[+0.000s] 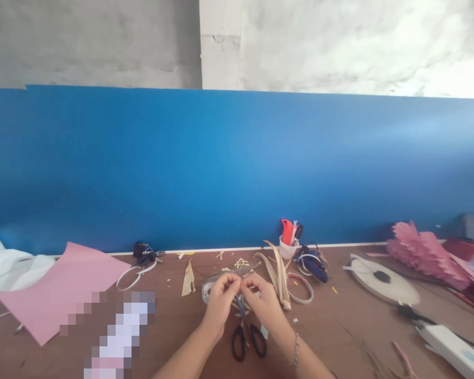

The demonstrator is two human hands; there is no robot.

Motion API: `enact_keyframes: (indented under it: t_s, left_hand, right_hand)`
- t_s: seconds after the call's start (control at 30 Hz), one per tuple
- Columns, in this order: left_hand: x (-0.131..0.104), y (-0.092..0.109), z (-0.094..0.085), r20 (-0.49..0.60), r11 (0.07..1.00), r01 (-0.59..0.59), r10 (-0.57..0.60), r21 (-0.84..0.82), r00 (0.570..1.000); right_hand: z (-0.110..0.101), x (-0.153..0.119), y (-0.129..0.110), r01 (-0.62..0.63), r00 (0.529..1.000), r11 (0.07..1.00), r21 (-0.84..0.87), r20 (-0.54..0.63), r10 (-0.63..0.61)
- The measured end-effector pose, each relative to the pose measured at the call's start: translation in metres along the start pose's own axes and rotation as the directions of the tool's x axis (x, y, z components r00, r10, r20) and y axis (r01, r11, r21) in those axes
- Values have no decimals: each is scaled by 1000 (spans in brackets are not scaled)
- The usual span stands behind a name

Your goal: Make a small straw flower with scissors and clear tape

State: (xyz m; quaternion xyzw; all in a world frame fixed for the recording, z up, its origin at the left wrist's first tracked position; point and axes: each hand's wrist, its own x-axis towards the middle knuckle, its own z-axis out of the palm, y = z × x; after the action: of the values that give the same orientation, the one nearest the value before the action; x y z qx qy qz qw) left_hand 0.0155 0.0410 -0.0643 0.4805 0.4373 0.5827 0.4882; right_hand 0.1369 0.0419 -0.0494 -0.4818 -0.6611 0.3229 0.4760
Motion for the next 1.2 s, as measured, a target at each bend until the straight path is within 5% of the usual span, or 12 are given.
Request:
enact_keyframes:
  t_s: [0.27, 0.53, 0.87, 1.2]
  left_hand:
    - [4, 1, -6, 93, 995, 90, -85, -54, 992]
    - [6, -2, -5, 161, 984, 154, -137, -95, 977]
    - [6, 5, -5, 142, 990, 134, -137, 35, 980]
    - [9, -5, -8, 200, 930, -149, 85, 336, 976]
  right_hand:
    - [-7, 2, 7, 155, 983, 986, -65, -93, -161]
    - [-16, 4, 5, 400, 913, 870, -289, 49, -404]
    - [-18, 4, 6, 426, 889, 799, -425, 33, -456]
    - [-18, 1, 7, 394, 914, 811, -434, 86, -397]
